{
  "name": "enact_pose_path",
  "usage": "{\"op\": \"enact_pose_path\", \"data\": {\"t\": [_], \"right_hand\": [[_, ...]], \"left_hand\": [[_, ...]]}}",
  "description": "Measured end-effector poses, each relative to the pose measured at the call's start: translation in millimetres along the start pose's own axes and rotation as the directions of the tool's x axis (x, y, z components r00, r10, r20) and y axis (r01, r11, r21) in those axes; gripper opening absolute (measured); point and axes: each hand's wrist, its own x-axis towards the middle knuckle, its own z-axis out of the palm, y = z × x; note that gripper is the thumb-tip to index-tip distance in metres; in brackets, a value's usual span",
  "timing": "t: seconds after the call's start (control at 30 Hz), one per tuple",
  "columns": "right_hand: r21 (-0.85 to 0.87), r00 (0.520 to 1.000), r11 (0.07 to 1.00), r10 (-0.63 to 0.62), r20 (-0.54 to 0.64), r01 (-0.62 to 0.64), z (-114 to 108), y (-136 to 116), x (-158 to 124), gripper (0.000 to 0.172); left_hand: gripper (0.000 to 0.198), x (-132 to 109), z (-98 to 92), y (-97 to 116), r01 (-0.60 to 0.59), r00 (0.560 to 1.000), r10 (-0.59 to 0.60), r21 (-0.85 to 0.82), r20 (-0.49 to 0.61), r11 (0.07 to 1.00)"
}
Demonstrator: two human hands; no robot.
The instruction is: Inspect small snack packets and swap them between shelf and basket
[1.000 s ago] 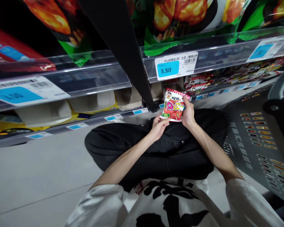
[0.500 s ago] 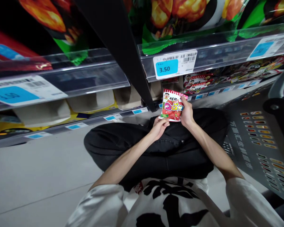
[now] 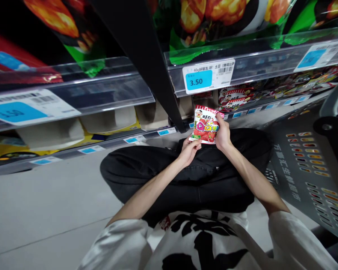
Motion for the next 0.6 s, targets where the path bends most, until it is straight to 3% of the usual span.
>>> {"op": "enact_pose_path", "data": {"t": [0.17, 0.33, 0.47, 0.6], "right_hand": [[0.024, 1.000, 1.000, 0.001, -0.018, 0.000, -1, 1, 3, 0.042], [0.126, 0.999, 0.992, 0.022, -0.037, -0.017, -2, 1, 7, 0.039], [0.170, 0.997, 0.985, 0.048, -0.067, -0.036, -3, 0, 10, 0.038], [0.126, 0.997, 0.989, 0.075, -0.033, -0.071, -2, 0, 9, 0.040]], "left_hand": [[0.044, 2, -7.1, -5, -0.126, 0.991, 0.132, 0.175, -0.025, 0.976], [0.053, 4, -15.1, -6, -0.334, 0.923, 0.384, 0.458, -0.019, 0.824], [0.046, 6, -19.1, -4, -0.479, 0.781, 0.622, 0.692, 0.056, 0.540], [0.052, 3, -18.2, 1, -0.553, 0.647, 0.699, 0.819, 0.305, 0.154]]}}
